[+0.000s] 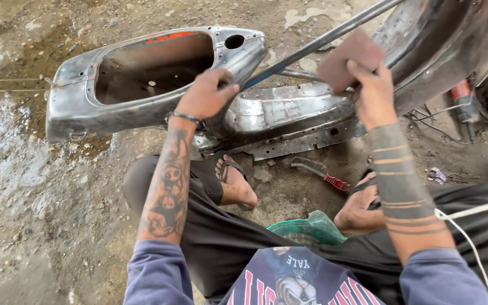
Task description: Hand-sanding a metal motorcycle frame to remove rust or old paint using sandpaper.
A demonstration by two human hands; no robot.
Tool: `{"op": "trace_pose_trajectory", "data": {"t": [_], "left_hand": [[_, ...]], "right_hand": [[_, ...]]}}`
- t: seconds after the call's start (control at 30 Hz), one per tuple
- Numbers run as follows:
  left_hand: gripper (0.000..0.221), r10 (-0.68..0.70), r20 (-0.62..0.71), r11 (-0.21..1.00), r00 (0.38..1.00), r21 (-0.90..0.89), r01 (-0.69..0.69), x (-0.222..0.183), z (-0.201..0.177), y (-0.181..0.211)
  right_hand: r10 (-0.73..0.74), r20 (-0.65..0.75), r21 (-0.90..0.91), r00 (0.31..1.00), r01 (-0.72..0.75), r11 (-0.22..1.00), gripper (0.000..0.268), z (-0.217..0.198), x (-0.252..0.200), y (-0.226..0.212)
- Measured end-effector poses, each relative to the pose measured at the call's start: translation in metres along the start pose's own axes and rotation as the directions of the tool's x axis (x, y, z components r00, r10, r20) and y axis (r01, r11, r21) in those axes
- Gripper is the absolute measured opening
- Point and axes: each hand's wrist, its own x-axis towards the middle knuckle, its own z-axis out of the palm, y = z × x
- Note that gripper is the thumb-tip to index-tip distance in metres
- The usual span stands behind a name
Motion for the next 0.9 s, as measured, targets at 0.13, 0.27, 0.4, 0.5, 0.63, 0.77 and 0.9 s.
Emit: {"op": "trace_pose_trajectory", "data": {"t": [0.13,0.27,0.4,0.5,0.63,0.77,0.9], "left_hand": [[0.044,-0.108,0.058,0.985,0.992,0.144,0.099,0.041,-0.015,-0.012],[0.052,-0.284,0.18,0.942,0.942,0.236,0.239,0.059,-0.027,-0.001],[0.054,-0.259,0.157,0.948,0.953,0.229,0.22,0.078,-0.013,-0.025],[0.07,-0.344,0.174,0.929,0.923,0.205,0.308,0.08,-0.016,-0.015],[0.068,-0.271,0.188,0.951,0.944,0.201,0.233,0.073,-0.021,0.008],[0.069,-0.229,0.207,0.952,0.951,0.25,0.175,0.069,-0.023,0.029],[0.07,-0.244,0.252,0.958,0.936,0.21,0.193,0.065,-0.011,0.078]], "right_hand": [[-0.188,0.072,-0.142,0.979,0.197,0.97,0.048,0.001,0.011,-0.049],[-0.313,0.159,-0.269,0.936,0.347,0.899,0.026,0.001,0.026,-0.088],[-0.397,0.324,-0.277,0.859,0.487,0.828,0.02,-0.003,0.043,-0.114],[-0.419,0.518,-0.403,0.746,0.644,0.65,0.029,-0.014,0.056,-0.122],[-0.423,0.613,-0.388,0.667,0.721,0.575,0.029,-0.041,0.063,-0.093],[-0.206,0.404,-0.565,0.891,0.42,0.71,0.04,-0.046,0.035,-0.082],[-0.273,0.417,-0.555,0.867,0.481,0.678,0.042,-0.067,0.029,-0.085]]}}
